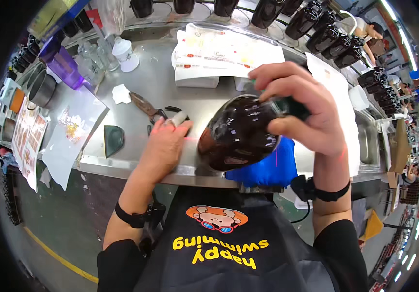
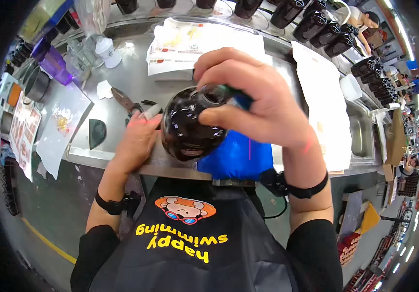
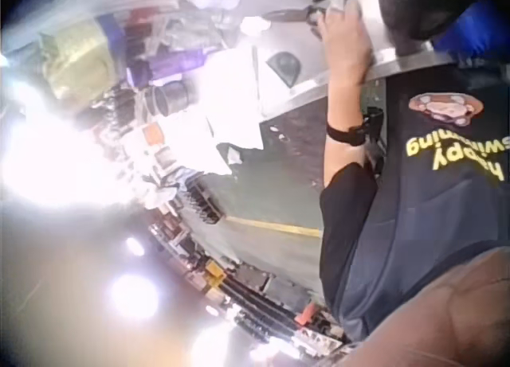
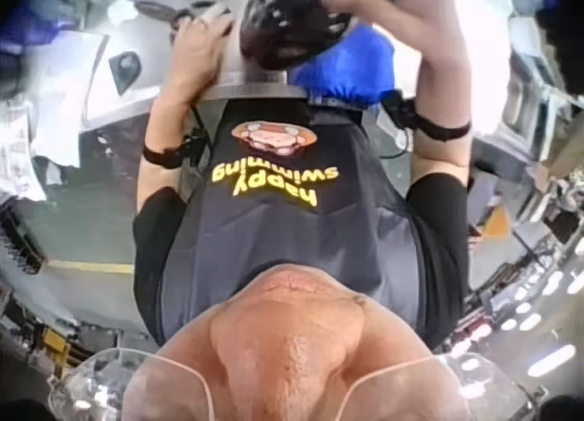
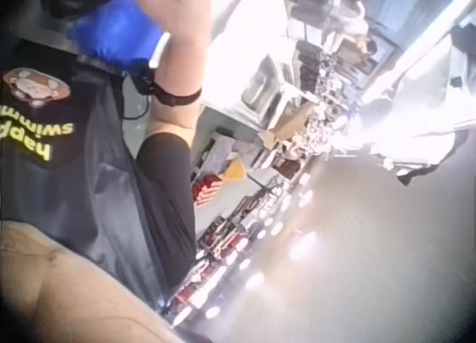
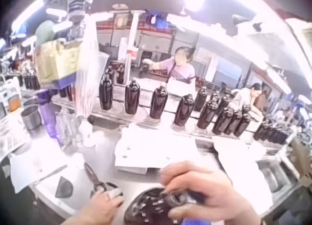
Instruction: Applying decorative and brand labels to dark glass liquor bottles on a production line.
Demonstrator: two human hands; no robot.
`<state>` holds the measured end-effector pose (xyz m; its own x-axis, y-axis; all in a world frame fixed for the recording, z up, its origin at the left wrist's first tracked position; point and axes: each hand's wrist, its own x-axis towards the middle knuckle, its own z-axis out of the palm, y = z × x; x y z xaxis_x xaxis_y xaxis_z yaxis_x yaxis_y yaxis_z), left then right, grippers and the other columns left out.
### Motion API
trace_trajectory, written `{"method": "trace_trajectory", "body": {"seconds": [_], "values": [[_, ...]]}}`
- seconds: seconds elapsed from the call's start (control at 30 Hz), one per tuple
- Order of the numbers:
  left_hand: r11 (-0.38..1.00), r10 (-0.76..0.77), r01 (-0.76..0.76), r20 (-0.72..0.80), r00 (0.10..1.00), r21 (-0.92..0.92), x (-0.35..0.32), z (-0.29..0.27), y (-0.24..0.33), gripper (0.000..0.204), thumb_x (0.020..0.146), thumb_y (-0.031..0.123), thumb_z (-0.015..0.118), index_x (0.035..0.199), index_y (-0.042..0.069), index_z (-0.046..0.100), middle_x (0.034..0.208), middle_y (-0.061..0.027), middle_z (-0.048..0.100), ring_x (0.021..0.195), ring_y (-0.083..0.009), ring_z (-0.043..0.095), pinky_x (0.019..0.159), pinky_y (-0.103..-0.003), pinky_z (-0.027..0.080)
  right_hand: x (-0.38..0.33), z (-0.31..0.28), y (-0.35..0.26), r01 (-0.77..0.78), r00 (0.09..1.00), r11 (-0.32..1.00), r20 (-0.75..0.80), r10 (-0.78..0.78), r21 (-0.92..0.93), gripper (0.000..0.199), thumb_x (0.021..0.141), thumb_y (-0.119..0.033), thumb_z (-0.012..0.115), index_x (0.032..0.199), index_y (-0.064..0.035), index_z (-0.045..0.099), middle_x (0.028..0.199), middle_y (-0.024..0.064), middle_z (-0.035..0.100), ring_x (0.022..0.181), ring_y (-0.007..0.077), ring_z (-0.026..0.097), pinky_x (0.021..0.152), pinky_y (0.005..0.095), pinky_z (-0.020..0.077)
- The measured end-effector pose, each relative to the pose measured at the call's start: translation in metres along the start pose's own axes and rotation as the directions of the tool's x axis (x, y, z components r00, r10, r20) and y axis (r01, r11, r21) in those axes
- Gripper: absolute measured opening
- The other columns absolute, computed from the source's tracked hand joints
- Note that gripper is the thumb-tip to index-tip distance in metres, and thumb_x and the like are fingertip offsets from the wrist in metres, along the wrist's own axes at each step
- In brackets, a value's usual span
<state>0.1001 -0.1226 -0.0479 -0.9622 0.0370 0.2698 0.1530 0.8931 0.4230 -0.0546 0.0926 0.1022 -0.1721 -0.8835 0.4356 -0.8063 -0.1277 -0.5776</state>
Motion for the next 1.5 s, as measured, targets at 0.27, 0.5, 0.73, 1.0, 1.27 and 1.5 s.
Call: {"method": "trace_trajectory", "body": {"seconds": [0.27, 0.5, 0.73, 1.0, 1.27, 1.5], "values": [[0.698, -0.065, -0.103, -0.206, 0.976, -0.708, 0.009, -0.003, 0.027, 0.093, 0.077, 0.033, 0.077, 0.148, 0.001, 0.026, 0.135, -0.018, 0.047, 0.126, -0.0302, 0.049, 0.109, -0.04, 0.035, 0.004, 0.044, 0.018, -0.034, 0.981, 0.998, -0.191, 0.025, -0.044, 0.033, 0.075, -0.022, 0.08, 0.088, 0.0002, 0.059, 0.093, 0.0155, 0.062, 0.089, 0.0305, 0.062, 0.075, 0.0367, 0.0487], [0.528, -0.194, -0.243, -0.394, 0.898, -0.814, 0.015, 0.026, 0.046, 0.095, 0.073, 0.029, 0.083, 0.145, 0.003, 0.026, 0.133, -0.0149, 0.047, 0.123, -0.0243, 0.05, 0.105, -0.036, 0.04, -0.03, 0.055, 0.012, -0.196, 0.962, 0.98, -0.188, 0.198, 0.028, 0.051, 0.09, -0.035, 0.067, 0.123, 0.0021, 0.056, 0.115, 0.0178, 0.06, 0.111, 0.0321, 0.059, 0.095, 0.0359, 0.0456], [0.335, -0.155, -0.193, -0.256, 0.954, -0.922, 0.016, 0.015, 0.06, 0.096, 0.082, 0.036, 0.077, 0.151, 0.001, 0.019, 0.139, -0.0165, 0.045, 0.127, -0.0264, 0.048, 0.11, -0.038, 0.034, -0.082, 0.07, 0.012, -0.186, 0.974, 0.981, -0.124, 0.19, 0.048, 0.085, 0.082, -0.017, 0.074, 0.149, 0.0017, 0.025, 0.14, 0.0254, 0.044, 0.131, 0.0398, 0.043, 0.108, 0.0404, 0.0365], [0.537, -0.085, -0.136, -0.214, 0.973, -0.833, -0.001, 0.017, 0.069, 0.105, 0.086, 0.052, 0.068, 0.154, -0.001, 0.009, 0.148, -0.0202, 0.037, 0.132, -0.0286, 0.043, 0.111, -0.039, 0.031, -0.09, 0.077, 0.016, -0.27, 0.944, 0.936, -0.132, 0.304, 0.225, 0.093, 0.081, -0.021, 0.077, 0.151, 0.0005, 0.021, 0.136, 0.0245, 0.048, 0.127, 0.0353, 0.048, 0.107, 0.037, 0.0379], [0.376, 0.043, 0.046, 0.067, 0.997, -0.925, 0.057, -0.013, 0.097, 0.103, 0.088, 0.055, 0.065, 0.153, 0.0, 0.007, 0.142, -0.0166, 0.041, 0.131, -0.0239, 0.043, 0.108, -0.036, 0.035, -0.091, 0.028, 0.022, -0.269, 0.758, 0.271, 0.03, 0.651, 0.924, 0.05, 0.102, -0.045, 0.046, 0.128, -0.0027, 0.055, 0.114, 0.0075, 0.064, 0.093, 0.0133, 0.064, 0.079, 0.0296, 0.0528], [0.052, -0.09, 0.384, 0.379, 0.921, -0.922, 0.082, 0.034, 0.135, 0.096, 0.087, 0.042, 0.068, 0.152, 0.003, 0.009, 0.13, -0.0137, 0.049, 0.115, -0.0188, 0.056, 0.091, -0.033, 0.051, -0.129, 0.025, 0.035, -0.413, 0.381, 0.066, 0.107, 0.918, 0.908, 0.047, 0.103, -0.044, 0.043, 0.12, -0.0053, 0.062, 0.109, 0.0091, 0.068, 0.09, 0.0144, 0.066, 0.078, 0.0299, 0.0549]]}}
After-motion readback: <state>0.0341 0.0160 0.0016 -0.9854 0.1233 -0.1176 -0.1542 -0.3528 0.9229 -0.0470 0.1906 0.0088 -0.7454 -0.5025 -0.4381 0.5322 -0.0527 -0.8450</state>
